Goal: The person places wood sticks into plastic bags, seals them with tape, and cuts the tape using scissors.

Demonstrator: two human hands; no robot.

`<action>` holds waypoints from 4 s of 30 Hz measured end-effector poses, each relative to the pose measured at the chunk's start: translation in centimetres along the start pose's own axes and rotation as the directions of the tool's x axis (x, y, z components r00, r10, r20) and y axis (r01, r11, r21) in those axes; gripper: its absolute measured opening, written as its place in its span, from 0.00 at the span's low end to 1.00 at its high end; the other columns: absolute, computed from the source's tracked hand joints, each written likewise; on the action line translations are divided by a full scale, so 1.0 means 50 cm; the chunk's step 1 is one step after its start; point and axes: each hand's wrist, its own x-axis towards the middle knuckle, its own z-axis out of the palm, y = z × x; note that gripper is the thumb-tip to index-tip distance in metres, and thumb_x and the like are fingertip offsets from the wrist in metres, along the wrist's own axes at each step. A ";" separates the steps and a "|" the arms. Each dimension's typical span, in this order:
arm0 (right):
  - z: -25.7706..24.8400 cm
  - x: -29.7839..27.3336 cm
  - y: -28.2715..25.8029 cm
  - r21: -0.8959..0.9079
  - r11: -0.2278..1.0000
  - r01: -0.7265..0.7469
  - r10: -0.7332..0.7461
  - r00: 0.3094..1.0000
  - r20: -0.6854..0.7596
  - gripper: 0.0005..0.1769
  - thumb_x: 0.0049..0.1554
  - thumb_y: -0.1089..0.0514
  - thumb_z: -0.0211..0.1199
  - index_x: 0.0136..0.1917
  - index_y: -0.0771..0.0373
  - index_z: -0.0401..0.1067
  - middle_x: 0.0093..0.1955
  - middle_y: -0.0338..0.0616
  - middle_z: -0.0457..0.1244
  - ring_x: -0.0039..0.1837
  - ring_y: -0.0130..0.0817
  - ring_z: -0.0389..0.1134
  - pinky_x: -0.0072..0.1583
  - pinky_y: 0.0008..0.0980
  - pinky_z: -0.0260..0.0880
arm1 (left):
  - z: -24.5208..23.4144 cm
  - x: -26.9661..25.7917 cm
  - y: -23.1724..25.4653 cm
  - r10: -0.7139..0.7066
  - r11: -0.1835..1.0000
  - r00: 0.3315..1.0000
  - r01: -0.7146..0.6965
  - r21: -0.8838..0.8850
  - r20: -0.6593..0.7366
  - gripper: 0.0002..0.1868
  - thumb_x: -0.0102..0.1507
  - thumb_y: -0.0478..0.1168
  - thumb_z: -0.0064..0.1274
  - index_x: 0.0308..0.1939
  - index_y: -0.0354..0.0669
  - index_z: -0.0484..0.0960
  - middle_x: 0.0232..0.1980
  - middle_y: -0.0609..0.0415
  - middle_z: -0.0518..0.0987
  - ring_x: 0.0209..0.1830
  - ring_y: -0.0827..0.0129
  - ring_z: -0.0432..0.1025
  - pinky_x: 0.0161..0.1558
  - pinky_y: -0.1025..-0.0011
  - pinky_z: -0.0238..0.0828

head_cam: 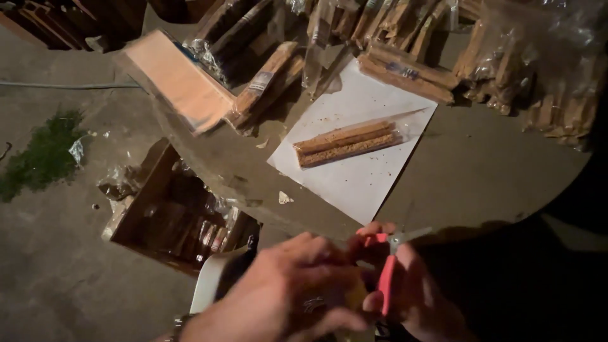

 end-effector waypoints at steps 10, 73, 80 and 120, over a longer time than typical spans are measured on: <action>-0.068 -0.056 0.176 0.344 0.935 0.091 0.035 0.939 -0.342 0.26 0.56 0.49 0.58 0.59 0.72 0.70 0.60 0.71 0.68 0.61 0.61 0.71 0.60 0.52 0.70 | 0.045 0.003 -0.016 0.137 0.977 0.990 -0.132 0.165 -0.021 0.09 0.67 0.37 0.52 0.34 0.36 0.79 0.40 0.45 0.79 0.32 0.57 0.68 0.29 0.60 0.69; -0.035 0.024 0.013 -0.119 0.992 -0.028 0.036 0.997 0.066 0.51 0.47 0.40 0.79 0.71 0.67 0.59 0.64 0.51 0.66 0.64 0.45 0.76 0.62 0.45 0.77 | -0.069 -0.023 -0.125 -0.266 0.963 0.954 0.270 0.014 -0.137 0.13 0.64 0.30 0.41 0.48 0.46 0.78 0.44 0.56 0.88 0.38 0.72 0.85 0.39 0.76 0.82; -0.062 0.058 0.146 0.441 0.857 0.266 -0.372 0.912 0.173 0.53 0.56 0.52 0.91 0.68 0.72 0.48 0.65 0.72 0.53 0.61 0.61 0.72 0.62 0.50 0.79 | -0.230 -0.158 -0.368 0.180 0.668 0.916 0.155 0.728 -0.360 0.03 0.71 0.29 0.47 0.45 0.36 0.77 0.53 0.41 0.85 0.50 0.55 0.81 0.46 0.61 0.81; -0.177 -0.051 -0.060 -0.250 0.933 0.257 -0.358 0.612 -0.706 0.37 0.55 0.61 0.62 0.75 0.67 0.55 0.69 0.69 0.62 0.68 0.53 0.67 0.69 0.49 0.70 | 0.140 0.209 -0.132 0.166 0.986 0.921 -0.147 -0.080 0.352 0.20 0.60 0.30 0.56 0.57 0.35 0.75 0.55 0.39 0.78 0.48 0.48 0.77 0.50 0.58 0.75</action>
